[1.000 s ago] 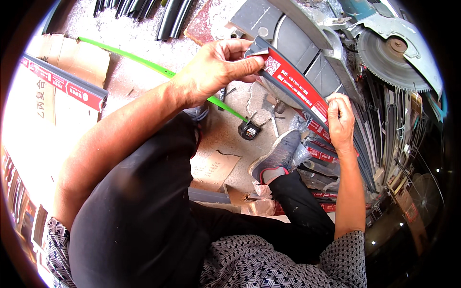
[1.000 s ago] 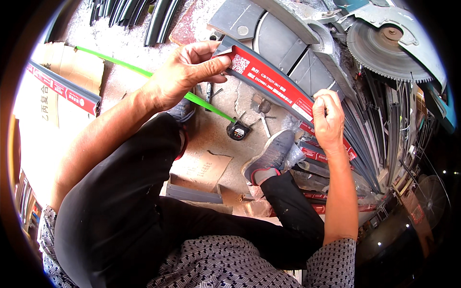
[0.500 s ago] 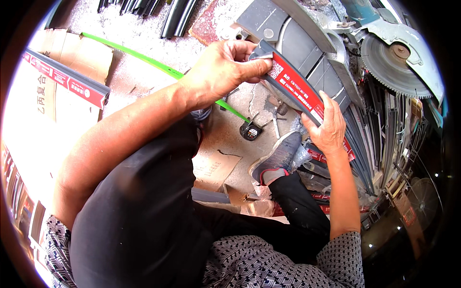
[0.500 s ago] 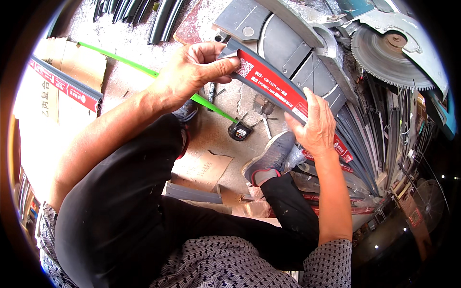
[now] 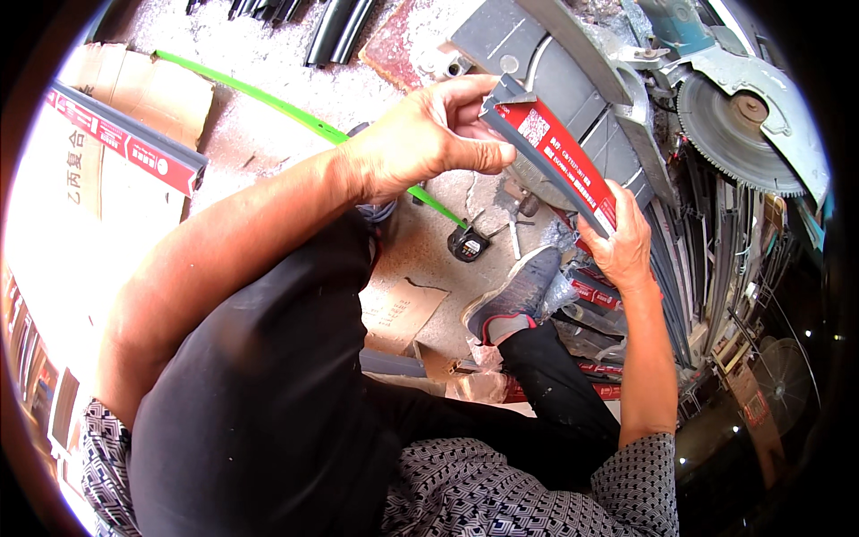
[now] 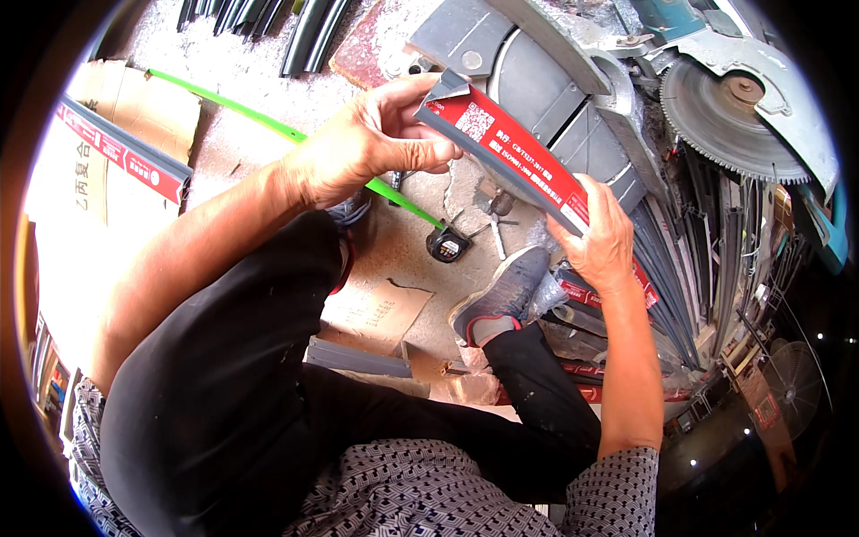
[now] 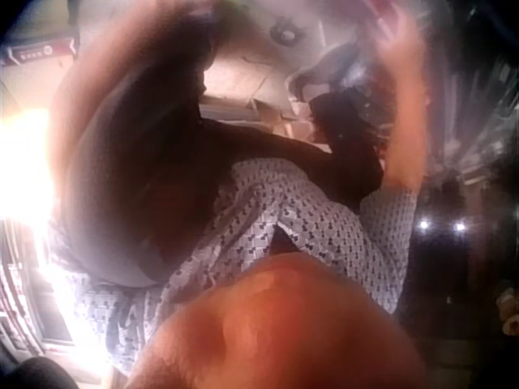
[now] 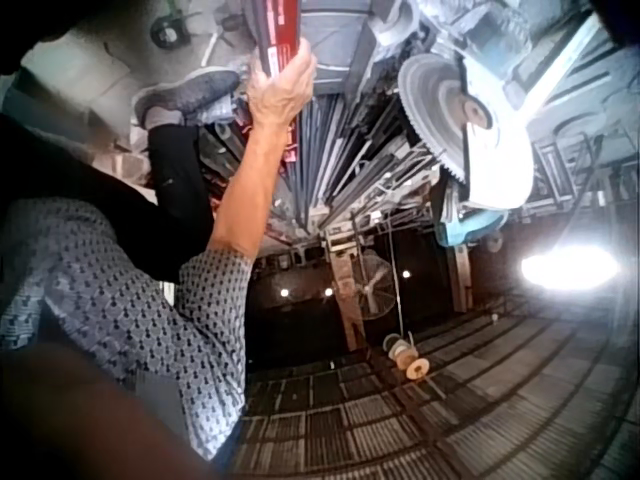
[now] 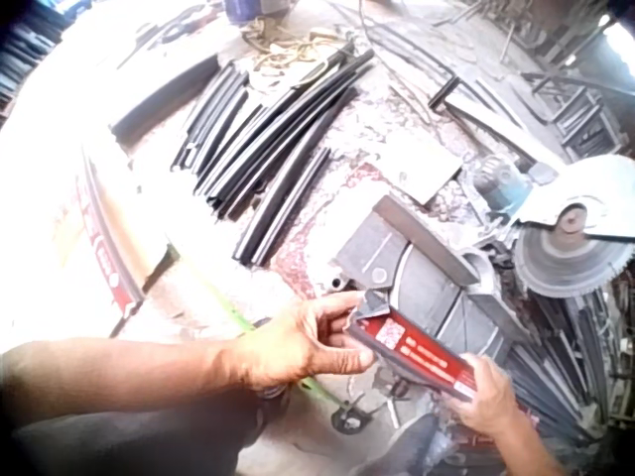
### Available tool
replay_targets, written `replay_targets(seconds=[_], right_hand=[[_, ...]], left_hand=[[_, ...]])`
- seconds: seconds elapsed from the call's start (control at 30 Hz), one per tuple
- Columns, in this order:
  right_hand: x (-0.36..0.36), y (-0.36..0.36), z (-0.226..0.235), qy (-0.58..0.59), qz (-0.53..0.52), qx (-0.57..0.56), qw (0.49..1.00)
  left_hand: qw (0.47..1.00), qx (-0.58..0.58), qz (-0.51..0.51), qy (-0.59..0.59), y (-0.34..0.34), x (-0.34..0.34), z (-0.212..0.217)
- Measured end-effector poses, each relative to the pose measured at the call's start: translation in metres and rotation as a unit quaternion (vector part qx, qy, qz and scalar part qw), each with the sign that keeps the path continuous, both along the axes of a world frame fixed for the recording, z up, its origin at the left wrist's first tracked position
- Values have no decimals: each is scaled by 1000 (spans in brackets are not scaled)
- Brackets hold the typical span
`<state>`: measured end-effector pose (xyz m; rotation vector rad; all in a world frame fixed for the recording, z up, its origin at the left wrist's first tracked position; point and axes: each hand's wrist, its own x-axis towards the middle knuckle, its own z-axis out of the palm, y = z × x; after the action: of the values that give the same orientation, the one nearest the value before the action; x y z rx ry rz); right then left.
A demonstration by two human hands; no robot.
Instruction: The person measures a long profile with a tape measure and marks it with a marker. They then place the profile on a miter saw, align it with the blade, and prepare to cut it.
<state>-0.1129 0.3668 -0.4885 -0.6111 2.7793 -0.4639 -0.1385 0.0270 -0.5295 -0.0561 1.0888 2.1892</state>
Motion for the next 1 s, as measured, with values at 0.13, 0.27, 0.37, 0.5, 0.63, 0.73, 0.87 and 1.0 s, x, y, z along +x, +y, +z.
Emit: replay_targets(seconds=[0.13, 0.27, 0.37, 0.5, 0.63, 0.73, 0.87, 1.0], right_hand=[[2, 7, 11, -23, -4, -3, 1000], [0, 7, 31, -68, -40, -10, 997], [-2, 7, 42, -69, -54, 13, 996], [0, 9, 55, -58, -88, 13, 994], [1, 14, 66, -46, -123, 21, 991], [4, 17, 73, -23, -121, 9, 992], [1, 19, 75, -48, -111, -8, 993], [-3, 17, 79, -21, -72, 6, 997]], left_hand=[[999, 37, -32, 11, 0, -2, 4], [996, 75, -28, -26, 4, -5, 2], [997, 65, -33, -13, 4, -7, 6], [998, 45, -41, -8, 4, -9, 4], [999, 32, -40, 8, 4, -7, 0], [999, 24, -37, 23, 6, -9, 3], [999, 4, -37, 27, 6, -11, 4], [1000, 0, -25, 18, 7, -10, 5]])
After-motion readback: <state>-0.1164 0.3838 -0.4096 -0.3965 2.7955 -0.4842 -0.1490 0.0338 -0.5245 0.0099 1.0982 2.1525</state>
